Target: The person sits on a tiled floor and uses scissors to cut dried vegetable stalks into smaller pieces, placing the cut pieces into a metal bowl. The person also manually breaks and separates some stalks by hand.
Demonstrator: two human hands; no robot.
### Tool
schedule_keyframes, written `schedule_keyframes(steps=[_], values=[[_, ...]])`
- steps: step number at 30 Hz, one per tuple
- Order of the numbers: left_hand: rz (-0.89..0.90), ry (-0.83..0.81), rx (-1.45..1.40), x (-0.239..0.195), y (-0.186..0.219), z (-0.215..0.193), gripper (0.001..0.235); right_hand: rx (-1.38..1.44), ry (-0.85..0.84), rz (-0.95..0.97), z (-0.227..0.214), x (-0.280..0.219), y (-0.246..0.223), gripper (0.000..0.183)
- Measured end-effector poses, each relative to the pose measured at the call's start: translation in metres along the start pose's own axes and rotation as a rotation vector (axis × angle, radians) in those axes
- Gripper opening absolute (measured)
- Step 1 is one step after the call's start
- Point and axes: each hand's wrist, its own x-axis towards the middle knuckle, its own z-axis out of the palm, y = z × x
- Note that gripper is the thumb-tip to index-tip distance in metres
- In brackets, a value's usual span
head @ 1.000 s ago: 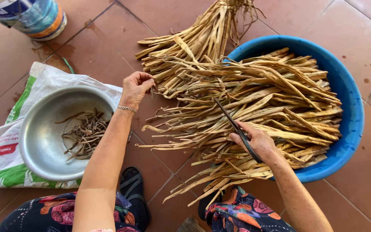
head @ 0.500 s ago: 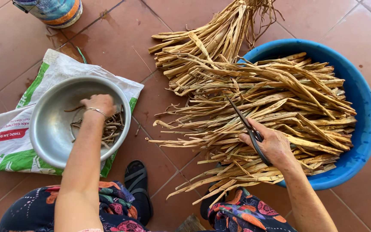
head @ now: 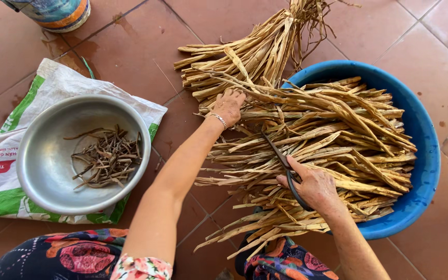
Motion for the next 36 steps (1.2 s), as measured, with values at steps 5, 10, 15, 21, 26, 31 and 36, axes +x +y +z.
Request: schedule_keyframes(steps=[5,10,15,21,26,31,36], values=[[0.018,0.096,0.122,0.004,0.002,-0.009,0.034,0.282,0.082,-0.064,0.001,0.0,0.013,0.076],[-0.137,0.05,-0.144,-0.047,-0.003,-0.054,0.017,0.737,-0.054,-0.173,0.024,0.006,0.026,0.089],[-0.015,0.275,-0.487,-0.089,0.021,-0.084,0.012,0.861,-0.35,-0.2,0.046,0.018,0.015,0.091],[-0.19,0.062,-0.807,-0.115,0.043,-0.086,0.016,1.009,-0.347,-0.043,0.046,0.024,-0.017,0.083],[-0.243,0.057,-0.793,-0.121,0.038,-0.089,0.016,0.98,-0.259,-0.035,0.043,0.017,-0.034,0.071],[-0.476,0.087,-0.661,-0.164,-0.028,-0.107,0.014,0.694,-0.146,0.011,0.026,0.026,-0.024,0.075],[-0.605,0.079,0.373,-0.227,-0.121,-0.137,0.019,0.046,-0.272,-0.017,0.006,0.025,-0.024,0.07]])
